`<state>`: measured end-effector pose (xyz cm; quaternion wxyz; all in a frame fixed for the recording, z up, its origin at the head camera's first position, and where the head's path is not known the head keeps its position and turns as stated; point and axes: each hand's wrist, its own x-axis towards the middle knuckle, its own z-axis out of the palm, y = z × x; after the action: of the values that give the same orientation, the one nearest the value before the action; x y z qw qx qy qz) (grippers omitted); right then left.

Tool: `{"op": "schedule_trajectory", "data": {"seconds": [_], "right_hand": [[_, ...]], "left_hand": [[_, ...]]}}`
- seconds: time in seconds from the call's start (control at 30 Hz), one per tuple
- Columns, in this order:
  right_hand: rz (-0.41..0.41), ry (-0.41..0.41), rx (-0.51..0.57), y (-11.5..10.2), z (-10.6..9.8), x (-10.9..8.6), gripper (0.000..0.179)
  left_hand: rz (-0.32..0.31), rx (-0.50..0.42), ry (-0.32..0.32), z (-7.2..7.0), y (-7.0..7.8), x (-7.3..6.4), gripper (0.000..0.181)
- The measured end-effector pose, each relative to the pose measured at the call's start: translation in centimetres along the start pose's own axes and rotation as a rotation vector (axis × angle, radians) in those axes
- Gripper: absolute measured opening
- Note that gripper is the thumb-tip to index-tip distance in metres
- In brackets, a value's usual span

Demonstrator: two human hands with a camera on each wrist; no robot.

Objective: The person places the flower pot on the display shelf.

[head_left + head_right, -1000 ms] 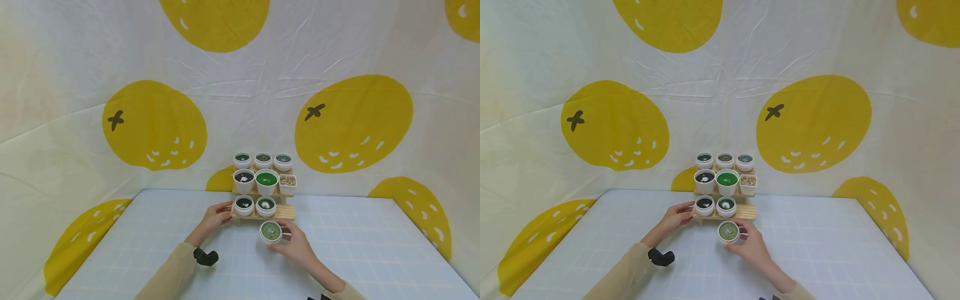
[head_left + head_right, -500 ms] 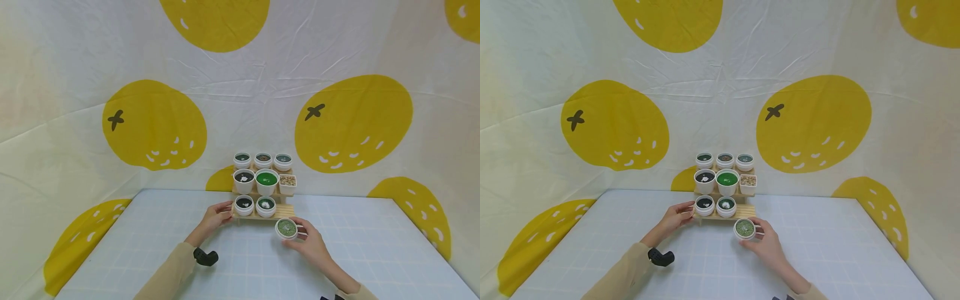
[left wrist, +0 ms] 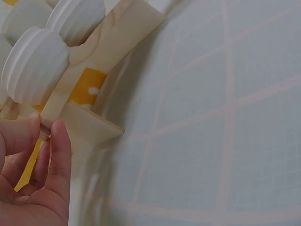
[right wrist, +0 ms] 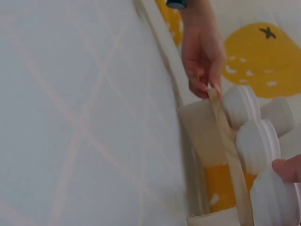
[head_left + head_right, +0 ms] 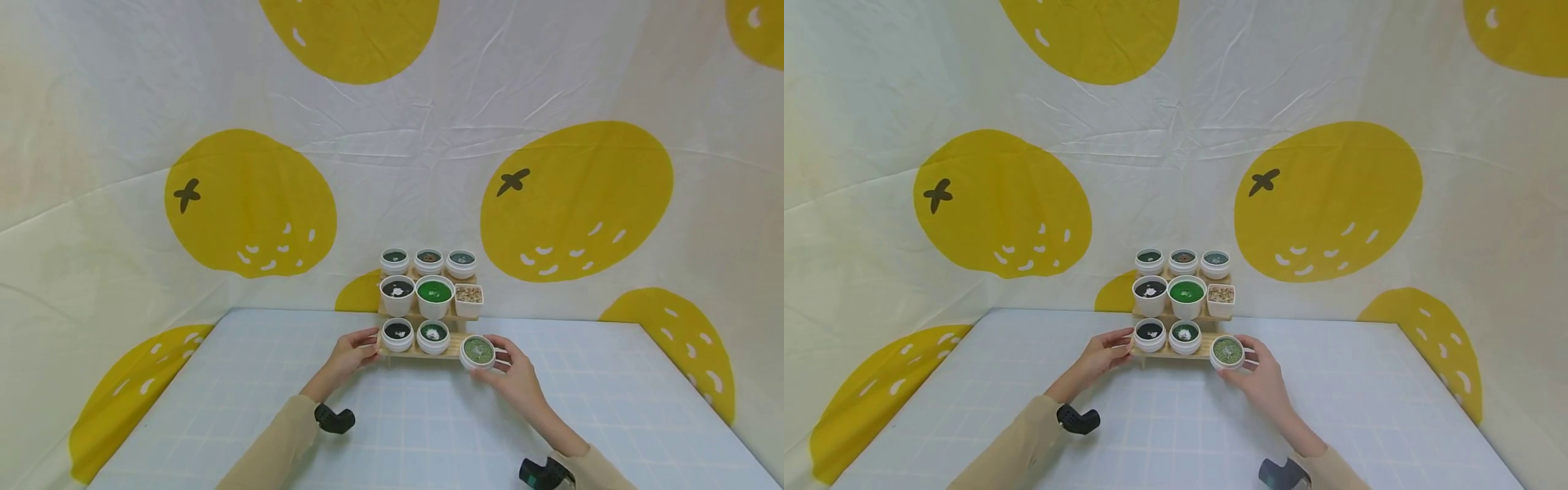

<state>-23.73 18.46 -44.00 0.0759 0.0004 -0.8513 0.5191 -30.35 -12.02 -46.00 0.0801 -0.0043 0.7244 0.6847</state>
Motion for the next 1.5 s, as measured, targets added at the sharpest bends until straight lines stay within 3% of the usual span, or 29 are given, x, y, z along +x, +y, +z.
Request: {"op": "schedule_trajectory", "data": {"seconds": [0.37,0.67,0.97,1.5], "right_hand": [[-0.029,0.008,0.01,-0.1,0.5,1.7,0.069],[-0.044,0.024,0.017,-0.1,0.6,2.3,0.067],[-0.007,0.043,0.032,0.1,0.8,2.7,0.07],[-0.015,0.039,0.052,0.8,0.7,2.9,0.068]], "left_hand": [[0.031,-0.025,-0.003,0.0,-0.5,0.2,0.043],[0.015,0.0,-0.004,0.0,-0.4,0.2,0.044],[0.009,-0.001,-0.013,0.0,-0.6,0.3,0.044],[0.003,0.013,-0.015,0.2,-0.3,-0.1,0.045]]}}
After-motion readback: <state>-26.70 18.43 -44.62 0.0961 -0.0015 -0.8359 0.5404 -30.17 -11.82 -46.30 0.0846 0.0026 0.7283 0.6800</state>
